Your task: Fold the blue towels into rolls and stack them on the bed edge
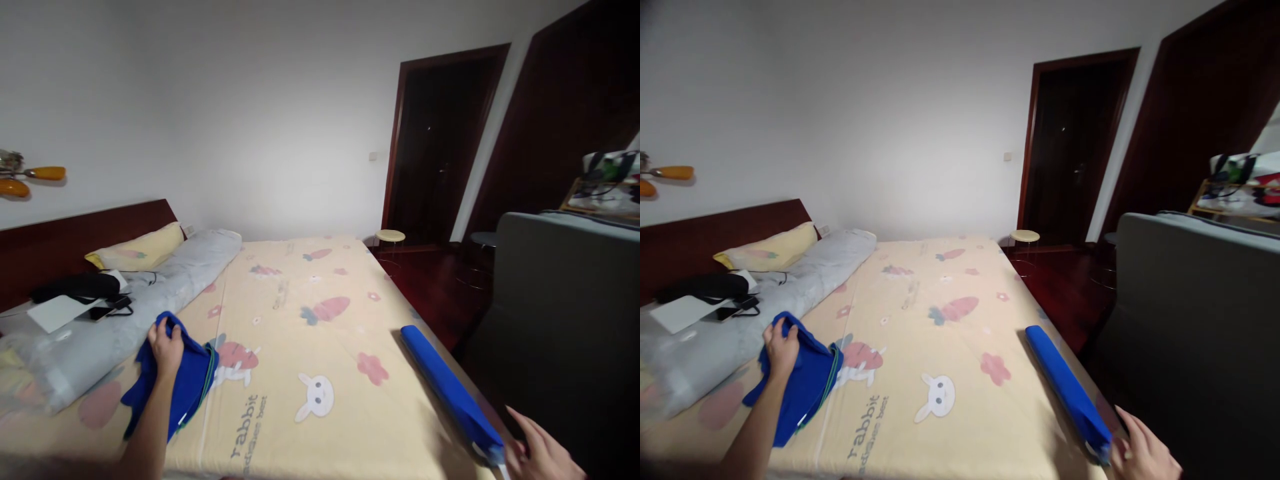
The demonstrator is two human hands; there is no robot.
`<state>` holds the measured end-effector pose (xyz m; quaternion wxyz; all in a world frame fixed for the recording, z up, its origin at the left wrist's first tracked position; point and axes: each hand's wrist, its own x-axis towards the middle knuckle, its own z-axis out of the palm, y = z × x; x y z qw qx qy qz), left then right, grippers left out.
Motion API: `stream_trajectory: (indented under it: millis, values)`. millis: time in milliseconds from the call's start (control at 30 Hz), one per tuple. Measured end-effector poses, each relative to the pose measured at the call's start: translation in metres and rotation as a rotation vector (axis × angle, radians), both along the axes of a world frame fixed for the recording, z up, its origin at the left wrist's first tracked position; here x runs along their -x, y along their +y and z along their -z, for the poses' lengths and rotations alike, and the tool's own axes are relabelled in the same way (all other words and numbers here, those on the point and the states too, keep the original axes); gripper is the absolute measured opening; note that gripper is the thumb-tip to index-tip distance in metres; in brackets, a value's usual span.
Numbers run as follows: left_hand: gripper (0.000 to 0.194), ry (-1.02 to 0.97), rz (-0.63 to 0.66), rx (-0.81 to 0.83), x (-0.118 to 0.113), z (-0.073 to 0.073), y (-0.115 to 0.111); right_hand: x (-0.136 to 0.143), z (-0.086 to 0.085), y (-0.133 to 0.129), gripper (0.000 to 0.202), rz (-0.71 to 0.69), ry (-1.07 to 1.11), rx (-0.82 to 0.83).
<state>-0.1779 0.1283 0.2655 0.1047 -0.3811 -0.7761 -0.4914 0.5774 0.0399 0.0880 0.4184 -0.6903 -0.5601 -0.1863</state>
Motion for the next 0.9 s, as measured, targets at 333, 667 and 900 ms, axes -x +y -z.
stream_trajectory:
  millis: [333, 667, 900]
  values:
    - [0.038, -0.241, 0.848, -0.101, -0.261, 0.055, -0.017, 0.192, -0.020, 0.035, 0.038, -0.707, 0.914, 0.353]
    - [0.036, -0.232, 1.163, 0.390, -0.376, 0.151, -0.088, 0.263, 0.023, 0.030, 0.032, -0.593, 1.312, 0.432]
    - [0.050, 0.120, 0.526, 0.527, -0.252, 0.196, -0.077, 0.181, 0.037, 0.039, 0.044, -0.264, 1.398, 0.332]
